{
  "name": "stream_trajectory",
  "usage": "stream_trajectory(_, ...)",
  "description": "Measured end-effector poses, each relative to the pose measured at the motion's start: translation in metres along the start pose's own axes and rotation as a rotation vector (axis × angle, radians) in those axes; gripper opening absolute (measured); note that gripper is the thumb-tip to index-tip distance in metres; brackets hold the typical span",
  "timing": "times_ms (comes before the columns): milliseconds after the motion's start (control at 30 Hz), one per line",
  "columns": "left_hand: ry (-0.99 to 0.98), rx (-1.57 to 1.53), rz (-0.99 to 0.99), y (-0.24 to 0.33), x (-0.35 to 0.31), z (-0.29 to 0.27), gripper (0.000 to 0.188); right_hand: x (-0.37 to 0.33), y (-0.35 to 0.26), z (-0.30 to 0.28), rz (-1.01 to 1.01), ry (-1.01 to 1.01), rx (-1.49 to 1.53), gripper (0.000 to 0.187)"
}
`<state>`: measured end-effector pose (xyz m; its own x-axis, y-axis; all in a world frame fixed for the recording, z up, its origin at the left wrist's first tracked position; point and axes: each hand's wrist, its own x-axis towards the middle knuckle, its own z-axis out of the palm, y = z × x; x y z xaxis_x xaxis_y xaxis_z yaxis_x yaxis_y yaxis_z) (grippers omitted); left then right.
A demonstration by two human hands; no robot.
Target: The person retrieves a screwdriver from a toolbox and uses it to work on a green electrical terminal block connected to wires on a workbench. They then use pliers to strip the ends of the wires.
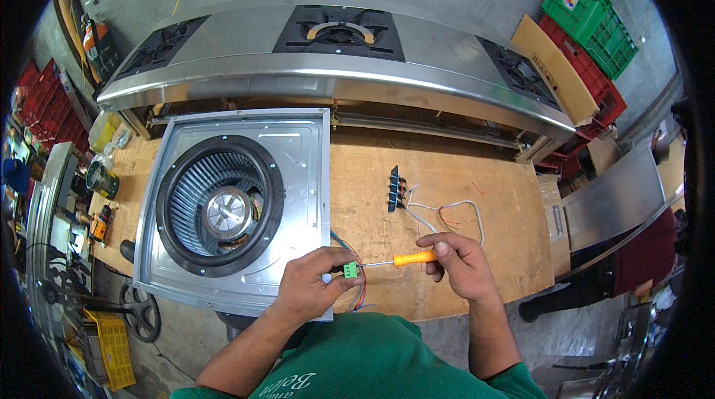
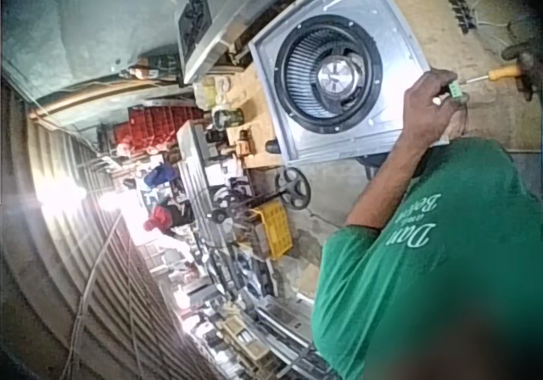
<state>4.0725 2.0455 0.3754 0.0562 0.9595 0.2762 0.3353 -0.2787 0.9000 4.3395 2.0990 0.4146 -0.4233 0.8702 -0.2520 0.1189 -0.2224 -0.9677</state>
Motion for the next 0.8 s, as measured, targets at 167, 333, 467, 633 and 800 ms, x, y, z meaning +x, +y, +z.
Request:
stream_trajectory(167,0.003,0.006,0.015,-0.002,-0.001,0.000,0.035,-0.001,0.005,0.004,-0.210,0.046,-0.090,0.026)
stream_trajectory(333,0.014,-0.031,0.027,-0.003,-0.001,0.001,0.034,0.001,0.014,-0.005,-0.355,-0.035,-0.177,0.025)
stream_trajectory(467,-0.017,-0.019,0.026,-0.002,-0.001,-0.001,0.032,0.005,0.013,-0.006,-0.414,-0.070,-0.254,0.025)
stream_trajectory(633,-0.036,-0.056,0.029,-0.002,-0.001,-0.001,0.031,0.008,0.020,-0.001,-0.161,-0.022,0.043,0.023)
stream_trajectory(800,-0.068,0.001,0.044,-0.007,-0.002,0.000,0.032,0.013,0.026,-0.007,0.052,0.012,0.068,0.027)
